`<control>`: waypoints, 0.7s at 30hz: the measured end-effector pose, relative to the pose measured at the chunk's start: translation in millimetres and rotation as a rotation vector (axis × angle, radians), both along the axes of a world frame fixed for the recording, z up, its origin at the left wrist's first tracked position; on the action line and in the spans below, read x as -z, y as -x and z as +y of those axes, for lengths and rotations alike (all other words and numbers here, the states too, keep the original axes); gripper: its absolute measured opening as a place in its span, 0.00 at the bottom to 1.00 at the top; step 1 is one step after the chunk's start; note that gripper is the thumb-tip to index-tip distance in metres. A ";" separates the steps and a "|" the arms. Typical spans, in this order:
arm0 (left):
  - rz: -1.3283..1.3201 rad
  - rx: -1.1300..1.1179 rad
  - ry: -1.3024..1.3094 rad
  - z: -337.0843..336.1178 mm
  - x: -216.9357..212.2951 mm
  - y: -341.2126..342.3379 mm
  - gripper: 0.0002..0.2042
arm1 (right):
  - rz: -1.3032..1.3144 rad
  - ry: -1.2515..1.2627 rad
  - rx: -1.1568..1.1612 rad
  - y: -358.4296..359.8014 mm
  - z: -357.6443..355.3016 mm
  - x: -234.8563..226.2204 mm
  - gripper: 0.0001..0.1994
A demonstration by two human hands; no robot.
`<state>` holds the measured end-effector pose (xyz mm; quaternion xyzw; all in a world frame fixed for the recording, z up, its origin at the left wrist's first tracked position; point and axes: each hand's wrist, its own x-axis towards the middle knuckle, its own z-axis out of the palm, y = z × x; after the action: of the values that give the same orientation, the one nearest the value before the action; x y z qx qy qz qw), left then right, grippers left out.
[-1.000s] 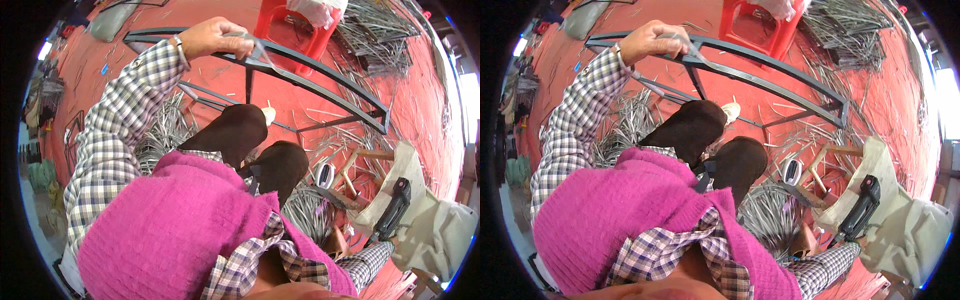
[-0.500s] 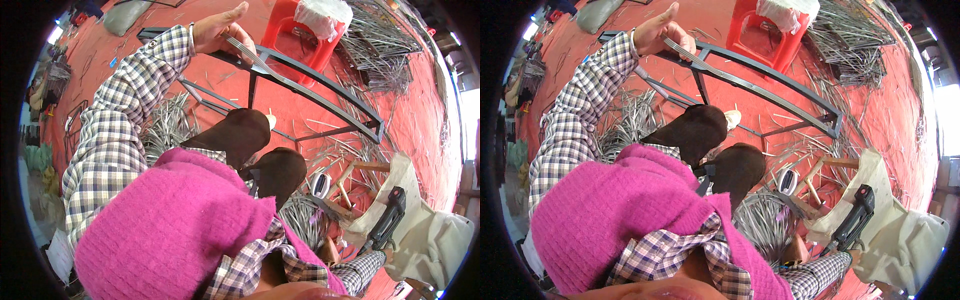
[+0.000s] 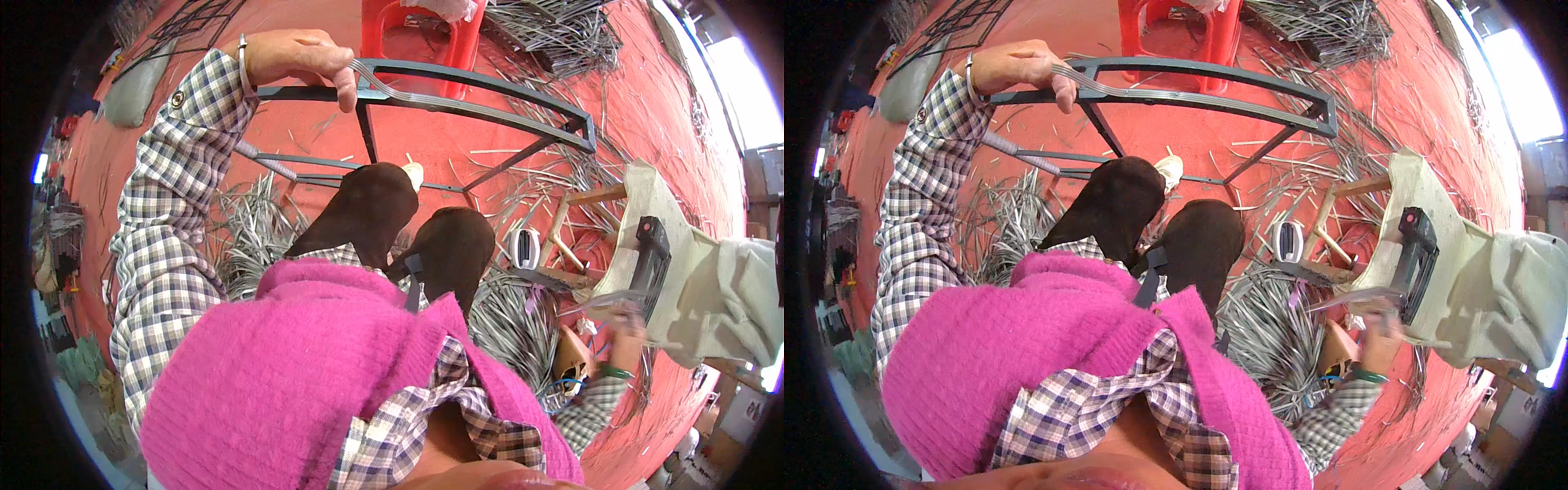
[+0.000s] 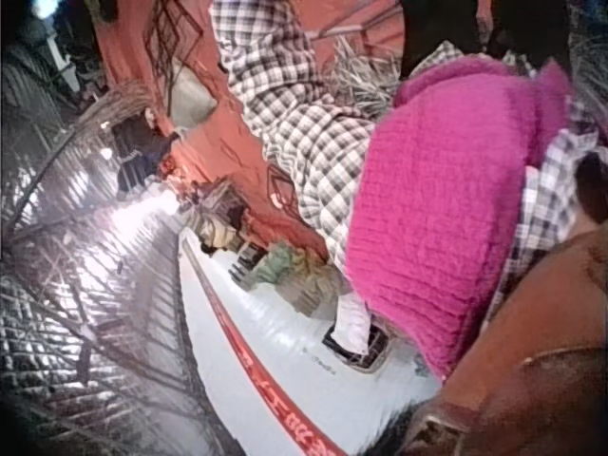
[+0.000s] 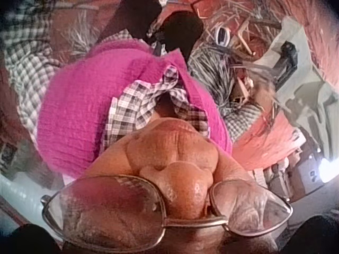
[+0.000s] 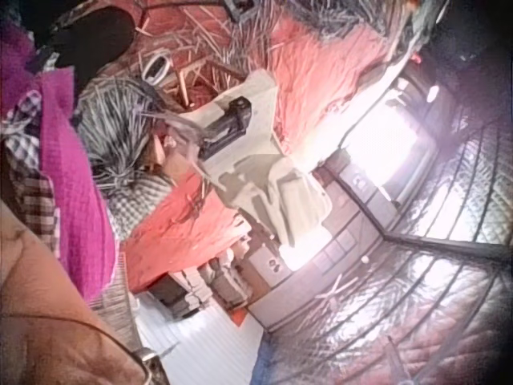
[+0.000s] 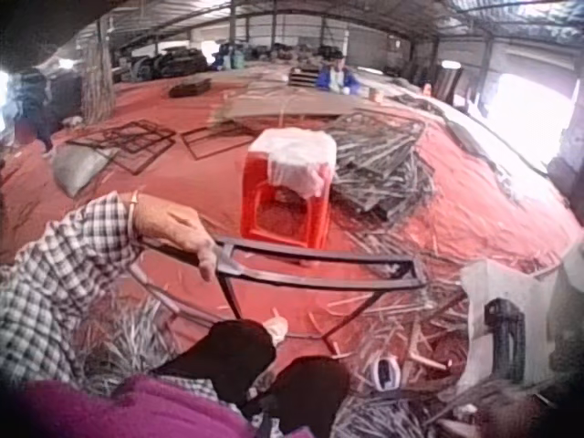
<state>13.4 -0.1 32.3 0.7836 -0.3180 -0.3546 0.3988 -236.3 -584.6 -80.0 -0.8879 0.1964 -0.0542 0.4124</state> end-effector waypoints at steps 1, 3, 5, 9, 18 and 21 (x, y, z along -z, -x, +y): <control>-0.035 -0.076 -0.168 0.7 -1.2 -2.9 0.23 | 0.159 0.046 -0.186 2.1 48.1 17.8 0.12; 0.011 -0.173 -0.062 3.7 2.2 -0.9 0.22 | 0.412 -0.122 -0.549 7.8 136.4 50.5 0.14; 0.059 -0.293 0.064 7.9 11.5 4.4 0.22 | 0.502 -1.102 -0.548 24.0 212.8 67.7 0.27; 0.013 -0.258 0.306 14.1 33.3 21.6 0.23 | 0.461 -1.477 -0.566 0.2 251.0 46.2 0.39; -0.009 -0.369 0.355 6.6 34.1 33.8 0.24 | 0.527 -1.635 -0.875 -92.6 318.5 -12.6 0.28; -0.044 -0.352 0.346 5.5 36.3 34.6 0.24 | 0.539 -1.753 -0.851 -101.0 329.5 -14.5 0.25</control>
<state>-21.2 5.4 -4.0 0.7545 -0.2413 -0.2029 0.5757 -135.3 -255.1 -65.5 -0.2508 -0.0793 0.4630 0.8464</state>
